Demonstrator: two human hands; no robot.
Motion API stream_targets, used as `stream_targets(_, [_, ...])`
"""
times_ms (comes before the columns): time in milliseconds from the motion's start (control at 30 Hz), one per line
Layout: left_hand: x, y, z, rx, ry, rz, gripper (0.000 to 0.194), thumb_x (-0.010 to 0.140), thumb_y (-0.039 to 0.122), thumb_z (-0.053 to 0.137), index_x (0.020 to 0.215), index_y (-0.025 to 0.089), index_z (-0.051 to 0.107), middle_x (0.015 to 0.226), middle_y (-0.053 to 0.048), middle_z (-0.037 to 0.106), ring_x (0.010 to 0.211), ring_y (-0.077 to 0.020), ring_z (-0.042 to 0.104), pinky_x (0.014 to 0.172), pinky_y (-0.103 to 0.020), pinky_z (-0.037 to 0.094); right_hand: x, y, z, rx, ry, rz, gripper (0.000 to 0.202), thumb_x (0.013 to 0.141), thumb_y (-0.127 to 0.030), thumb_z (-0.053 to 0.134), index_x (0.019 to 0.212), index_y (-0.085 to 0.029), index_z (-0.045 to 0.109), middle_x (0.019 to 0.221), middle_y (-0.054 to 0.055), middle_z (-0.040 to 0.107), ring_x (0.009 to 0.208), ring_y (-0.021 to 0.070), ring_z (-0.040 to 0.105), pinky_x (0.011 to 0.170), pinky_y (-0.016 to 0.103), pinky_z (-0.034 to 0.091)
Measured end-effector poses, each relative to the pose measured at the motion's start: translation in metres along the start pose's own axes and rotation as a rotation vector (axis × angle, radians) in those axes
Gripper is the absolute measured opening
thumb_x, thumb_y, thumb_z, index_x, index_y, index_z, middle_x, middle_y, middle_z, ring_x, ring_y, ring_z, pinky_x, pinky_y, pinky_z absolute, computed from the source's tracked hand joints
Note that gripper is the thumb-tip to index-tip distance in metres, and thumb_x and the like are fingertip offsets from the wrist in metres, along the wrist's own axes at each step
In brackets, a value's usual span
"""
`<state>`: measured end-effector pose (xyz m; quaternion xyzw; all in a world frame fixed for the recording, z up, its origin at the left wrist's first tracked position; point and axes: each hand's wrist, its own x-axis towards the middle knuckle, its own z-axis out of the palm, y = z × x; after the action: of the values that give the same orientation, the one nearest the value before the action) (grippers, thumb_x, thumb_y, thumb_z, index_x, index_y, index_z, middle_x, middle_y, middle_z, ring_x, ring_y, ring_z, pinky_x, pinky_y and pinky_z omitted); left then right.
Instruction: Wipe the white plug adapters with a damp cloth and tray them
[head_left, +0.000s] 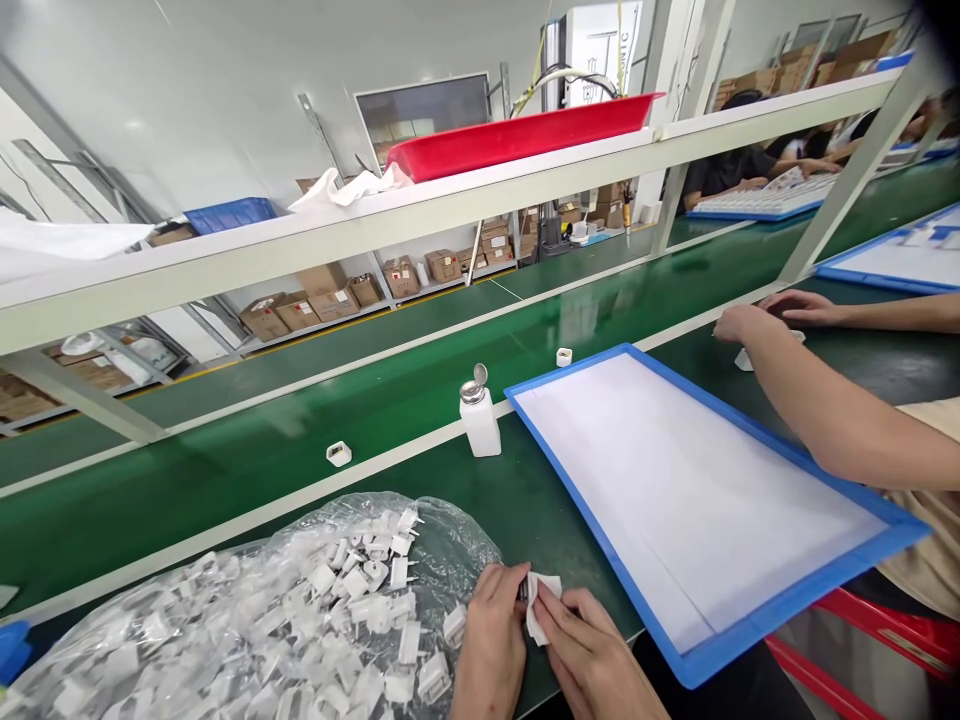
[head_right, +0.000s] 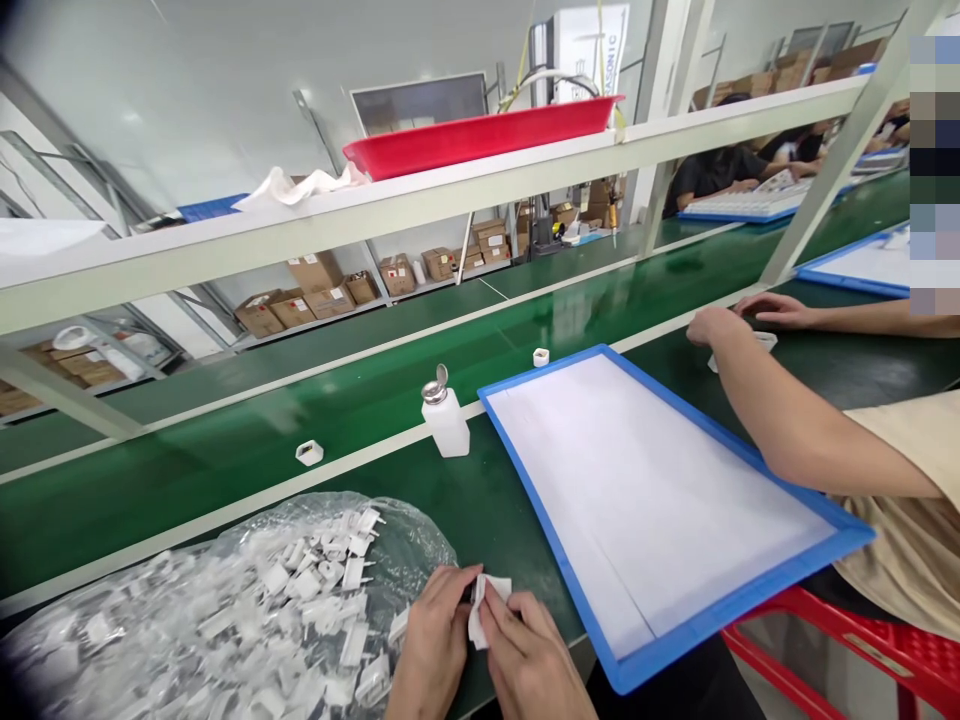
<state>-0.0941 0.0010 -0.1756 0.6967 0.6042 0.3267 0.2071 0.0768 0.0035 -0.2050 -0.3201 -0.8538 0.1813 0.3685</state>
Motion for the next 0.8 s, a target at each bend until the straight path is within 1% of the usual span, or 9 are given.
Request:
stream_targets(133, [0.002, 0.004, 0.0, -0.085, -0.022, -0.05, 0.055, 0.077, -0.003, 0.037, 0.113, 0.018, 0.073, 0.097, -0.012, 0.073, 0.093, -0.0244, 0.069, 0.081, -0.039, 0.061, 0.023, -0.009, -0.012, 0.122, -0.037, 0.142, 0.035, 0.099, -0.007, 0.038, 0.115, -0.017, 0.067, 0.112, 0.012, 0.07, 0.086, 0.021, 0.06, 0.073, 0.033, 0.057])
stream_targets(233, [0.002, 0.006, 0.0, -0.111, -0.006, -0.092, 0.056, 0.078, -0.002, 0.036, 0.116, 0.017, 0.073, 0.099, -0.013, 0.072, 0.093, -0.0239, 0.07, 0.079, -0.037, 0.061, 0.034, -0.013, -0.014, 0.211, -0.053, 0.257, 0.032, 0.102, -0.013, 0.035, 0.087, -0.021, 0.063, 0.091, 0.006, 0.067, 0.083, 0.0216, 0.056, 0.069, 0.033, 0.05])
stream_targets(367, [0.002, 0.008, -0.004, -0.144, 0.041, -0.085, 0.05, 0.079, 0.002, 0.038, 0.107, 0.017, 0.077, 0.096, -0.013, 0.073, 0.092, -0.0246, 0.07, 0.078, -0.036, 0.061, 0.037, -0.017, -0.015, 0.342, -0.021, 0.398, 0.035, 0.105, -0.026, 0.035, 0.081, -0.022, 0.06, 0.081, 0.003, 0.061, 0.081, 0.0215, 0.055, 0.069, 0.032, 0.043])
stream_targets(467, [-0.002, 0.014, -0.011, -0.263, 0.059, -0.097, 0.047, 0.072, 0.003, 0.047, 0.1, 0.022, 0.08, 0.092, -0.008, 0.076, 0.09, -0.0235, 0.071, 0.08, -0.032, 0.059, 0.037, -0.022, -0.026, 0.463, 0.033, 0.533, 0.044, 0.105, -0.04, 0.039, 0.076, -0.02, 0.064, 0.073, 0.002, 0.056, 0.072, 0.019, 0.054, 0.064, 0.03, 0.039])
stream_targets(533, [-0.006, 0.02, -0.015, -0.387, 0.143, -0.154, 0.037, 0.072, 0.009, 0.058, 0.095, 0.024, 0.082, 0.093, -0.006, 0.079, 0.088, -0.0238, 0.072, 0.08, -0.031, 0.058, 0.039, -0.027, -0.036, 0.569, 0.055, 0.602, 0.049, 0.103, -0.048, 0.041, 0.074, -0.018, 0.066, 0.071, 0.001, 0.055, 0.068, 0.017, 0.052, 0.063, 0.027, 0.039])
stream_targets(600, [-0.01, 0.028, -0.017, -0.509, 0.276, -0.207, 0.023, 0.073, 0.024, 0.07, 0.093, 0.023, 0.083, 0.095, -0.007, 0.08, 0.086, -0.0257, 0.073, 0.078, -0.031, 0.059, 0.041, -0.035, -0.044, 0.671, 0.06, 0.638, 0.053, 0.102, -0.053, 0.042, 0.076, -0.016, 0.068, 0.069, 0.001, 0.055, 0.066, 0.0155, 0.049, 0.061, 0.025, 0.04])
stream_targets(667, [-0.011, 0.037, -0.016, -0.581, 0.399, -0.239, 0.026, 0.073, 0.038, 0.076, 0.091, 0.021, 0.083, 0.097, -0.01, 0.08, 0.087, -0.0275, 0.074, 0.078, -0.031, 0.06, 0.041, -0.044, -0.045, 0.743, 0.064, 0.657, 0.054, 0.101, -0.057, 0.042, 0.084, -0.016, 0.072, 0.065, 0.0, 0.053, 0.063, 0.0148, 0.047, 0.059, 0.024, 0.04])
stream_targets(733, [-0.01, 0.047, -0.013, -0.603, 0.491, -0.276, 0.031, 0.071, 0.043, 0.078, 0.09, 0.019, 0.084, 0.098, -0.012, 0.08, 0.087, -0.0284, 0.075, 0.08, -0.032, 0.06, 0.038, -0.056, -0.038, 0.726, 0.152, 0.667, 0.051, 0.1, -0.057, 0.045, 0.091, -0.016, 0.076, 0.063, 0.0, 0.054, 0.059, 0.0143, 0.048, 0.055, 0.022, 0.041])
stream_targets(800, [-0.008, 0.054, -0.009, -0.615, 0.559, -0.328, 0.033, 0.069, 0.044, 0.079, 0.09, 0.018, 0.084, 0.1, -0.013, 0.08, 0.088, -0.0292, 0.075, 0.081, -0.033, 0.06, 0.033, -0.065, -0.027, 0.548, 0.317, 0.611, 0.045, 0.1, -0.051, 0.049, 0.088, -0.017, 0.076, 0.064, 0.0, 0.057, 0.052, 0.0125, 0.051, 0.048, 0.02, 0.041])
